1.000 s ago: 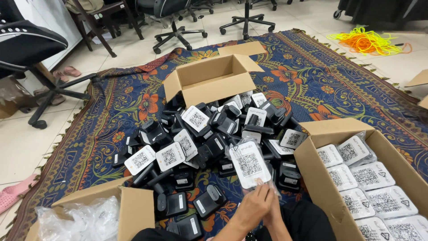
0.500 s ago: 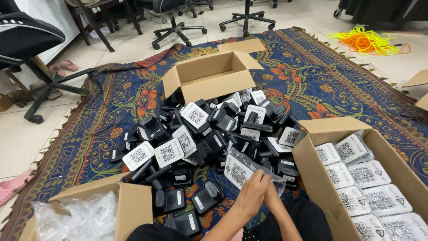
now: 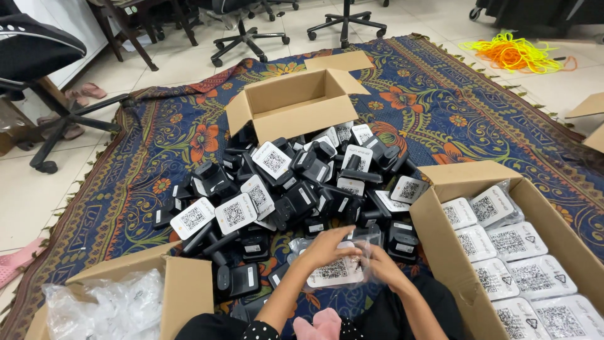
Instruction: The person places electronic devices into small plastic bags and then into cardboard boxes.
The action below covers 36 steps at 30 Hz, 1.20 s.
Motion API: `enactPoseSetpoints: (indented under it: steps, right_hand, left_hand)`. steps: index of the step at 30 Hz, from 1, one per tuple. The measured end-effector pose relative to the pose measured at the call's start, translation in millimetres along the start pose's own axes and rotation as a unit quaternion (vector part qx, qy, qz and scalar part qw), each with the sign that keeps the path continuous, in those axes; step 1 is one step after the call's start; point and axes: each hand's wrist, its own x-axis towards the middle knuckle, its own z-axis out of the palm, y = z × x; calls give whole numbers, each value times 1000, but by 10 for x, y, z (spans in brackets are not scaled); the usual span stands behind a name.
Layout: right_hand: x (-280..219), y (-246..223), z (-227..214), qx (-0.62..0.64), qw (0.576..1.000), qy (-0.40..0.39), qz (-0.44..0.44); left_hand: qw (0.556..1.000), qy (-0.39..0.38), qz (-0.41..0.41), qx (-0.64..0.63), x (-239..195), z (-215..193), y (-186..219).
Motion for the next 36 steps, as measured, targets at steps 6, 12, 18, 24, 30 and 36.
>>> enactPoseSetpoints:
  steps: [6,12,18,24,30,36]
  right_hand:
    - [299,277,56,-62,997,-38,32]
    - [360,259,-5,-216,970,-58,-96]
    - [-81,-558,107,-388,906,-29,-168]
    - [-302,-968,-148,-500,850,-123,-114]
    - [-38,-740,-356,-566,789,-81,-225]
    - [170,-839,-223,-580,768,-44,-268]
  left_hand:
    - [955,-7,-206,-212,-161,449,-203]
    - [906,175,-313,-227,-291,673,-336]
    - [814,218,-346,-412,-416,796,-245]
    - [699,265,-427,-509,-792,1289,-794]
    - [808,219,-414,-356,-1031,1413,-1078]
    - [968,86,-228,-54,-431,-154,22]
